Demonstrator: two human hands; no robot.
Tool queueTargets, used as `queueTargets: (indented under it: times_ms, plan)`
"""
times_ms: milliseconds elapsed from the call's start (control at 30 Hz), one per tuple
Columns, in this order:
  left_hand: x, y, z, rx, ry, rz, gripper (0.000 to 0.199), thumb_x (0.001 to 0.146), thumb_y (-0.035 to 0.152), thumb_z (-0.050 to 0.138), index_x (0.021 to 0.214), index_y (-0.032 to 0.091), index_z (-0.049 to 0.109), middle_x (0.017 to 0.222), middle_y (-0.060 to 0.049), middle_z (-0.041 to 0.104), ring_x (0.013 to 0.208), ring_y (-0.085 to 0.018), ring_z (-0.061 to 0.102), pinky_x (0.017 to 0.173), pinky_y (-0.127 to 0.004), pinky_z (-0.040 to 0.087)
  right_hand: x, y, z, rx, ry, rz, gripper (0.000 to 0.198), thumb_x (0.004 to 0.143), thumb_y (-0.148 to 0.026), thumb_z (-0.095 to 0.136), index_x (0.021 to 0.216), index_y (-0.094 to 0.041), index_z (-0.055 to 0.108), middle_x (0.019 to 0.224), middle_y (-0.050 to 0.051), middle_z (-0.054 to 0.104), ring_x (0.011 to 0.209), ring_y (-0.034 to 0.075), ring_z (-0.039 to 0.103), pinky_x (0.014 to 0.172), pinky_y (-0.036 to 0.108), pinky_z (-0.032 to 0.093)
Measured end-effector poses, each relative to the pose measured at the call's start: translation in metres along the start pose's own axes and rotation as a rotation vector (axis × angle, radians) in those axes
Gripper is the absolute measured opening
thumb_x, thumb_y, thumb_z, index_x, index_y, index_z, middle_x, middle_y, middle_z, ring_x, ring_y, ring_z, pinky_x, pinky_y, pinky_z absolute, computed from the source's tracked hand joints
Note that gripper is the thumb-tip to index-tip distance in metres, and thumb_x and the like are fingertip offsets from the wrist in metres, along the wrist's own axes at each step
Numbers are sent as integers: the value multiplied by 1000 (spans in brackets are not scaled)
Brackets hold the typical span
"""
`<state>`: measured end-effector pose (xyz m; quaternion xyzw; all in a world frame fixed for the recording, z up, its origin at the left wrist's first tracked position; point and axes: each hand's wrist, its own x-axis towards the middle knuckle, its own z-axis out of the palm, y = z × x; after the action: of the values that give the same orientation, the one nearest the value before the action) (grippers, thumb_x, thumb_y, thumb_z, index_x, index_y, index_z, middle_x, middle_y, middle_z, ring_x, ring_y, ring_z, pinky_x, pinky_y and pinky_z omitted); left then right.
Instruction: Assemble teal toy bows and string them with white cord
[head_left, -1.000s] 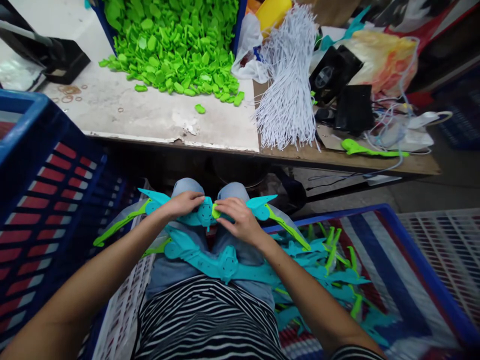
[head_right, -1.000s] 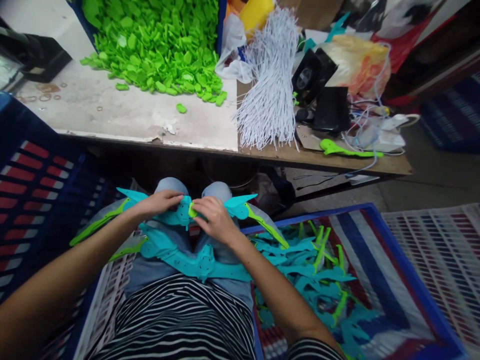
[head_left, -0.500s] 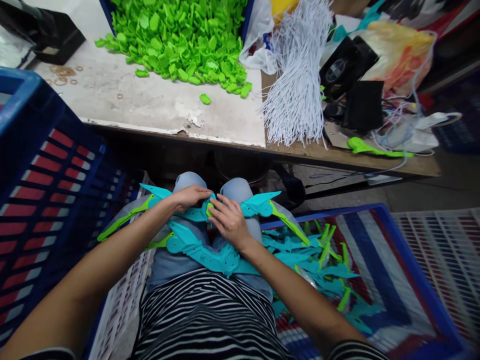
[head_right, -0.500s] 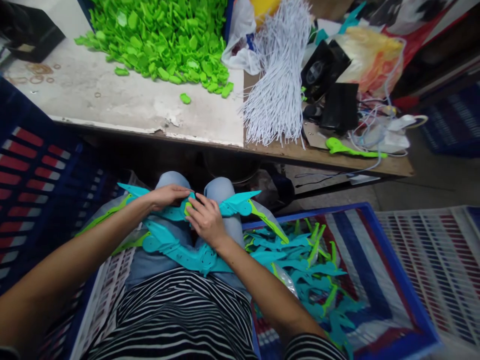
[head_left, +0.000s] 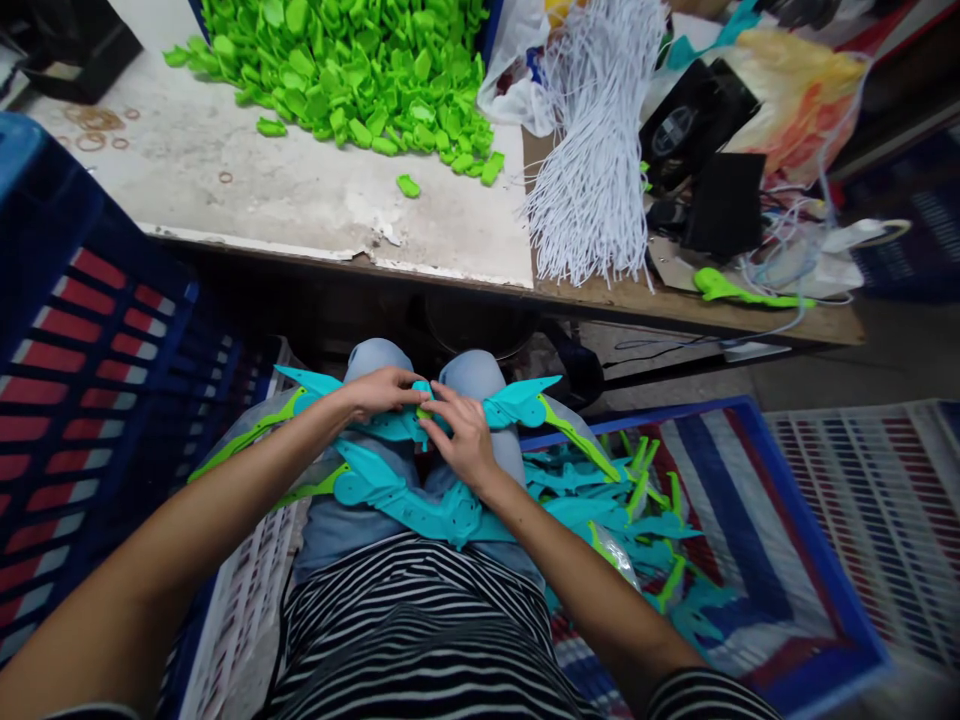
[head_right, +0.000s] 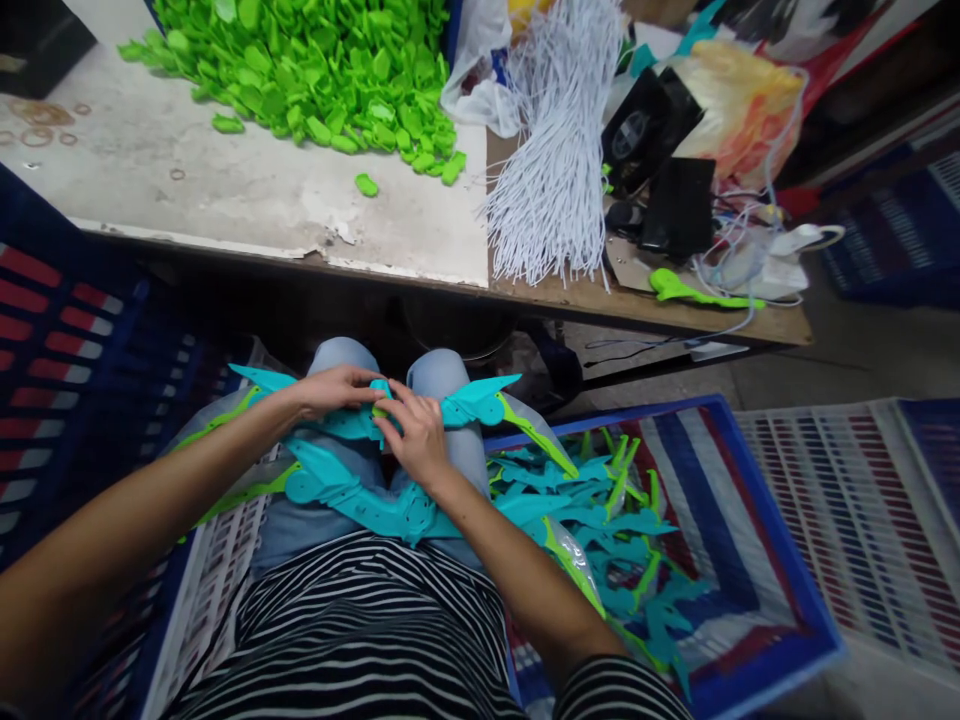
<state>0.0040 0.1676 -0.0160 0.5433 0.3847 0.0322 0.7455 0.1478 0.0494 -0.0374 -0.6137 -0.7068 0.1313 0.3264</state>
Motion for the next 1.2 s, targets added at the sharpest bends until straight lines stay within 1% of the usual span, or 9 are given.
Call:
queueTargets:
  times_ms: [67,167,400,600,700,867,1000,1100,1200]
  plan:
    - [1,-2,-1,-1,-28,-6,45,58,45,77,89,13,68,69,2,60,56,-9,44,53,-21,32,1,2,-2,9,-18,-70,22,90,-32,53,103,-20,65,126,13,58,112,25,55,91,44,47]
    - [4,-4,-4,-40,-50,-60,51,62,53,74,93,13,67,74,0,62,65,-12,50,61,-22,37,3,6,-6,57,-38,-155,21,90,-29,53,105,-20,64,115,11,64,108,23,56,90,42,49]
    - [6,-3,-1,-180,28,-182,57,72,65,60,97,14,65,98,-7,68,100,-23,58,84,-30,40,1,3,-5,12,50,-268,20,87,-24,57,104,-15,65,108,12,67,100,23,58,86,40,53]
    - [8,-5,1,-145,16,-161,54,72,63,62,88,12,65,80,-5,66,83,-19,58,75,-28,41,-2,-3,-7,-96,60,-275,20,89,-15,50,100,-14,67,104,12,68,100,22,57,84,38,55]
    - [7,-6,0,-110,-3,-142,51,71,61,63,82,11,65,73,-3,63,76,-17,56,70,-26,40,-5,-2,-7,-91,19,-273,20,90,-20,51,101,-15,67,110,13,66,109,24,56,90,42,53]
    - [9,-7,-4,-46,-94,-100,44,69,51,69,93,14,66,80,1,61,77,-13,51,70,-23,38,-3,3,-6,-86,-33,-164,24,91,-28,51,107,-16,65,122,15,61,112,25,57,91,44,52]
    - [10,-4,-4,12,-100,-81,47,67,52,70,94,14,66,74,2,57,69,-12,47,65,-22,36,3,7,-13,-48,-68,-220,25,92,-26,49,109,-17,64,118,13,64,107,23,61,89,39,54]
    - [9,0,-1,108,-118,-13,43,71,50,68,94,13,66,69,2,54,64,-11,44,62,-23,37,1,8,-16,-78,-24,-259,26,92,-28,47,109,-19,64,118,13,64,105,24,63,86,38,55]
    - [16,-1,-2,304,-100,6,37,75,45,66,97,15,66,66,3,52,60,-11,43,57,-23,35,-3,21,-6,-88,52,-197,26,91,-35,47,104,-23,66,117,11,66,97,24,67,79,37,57]
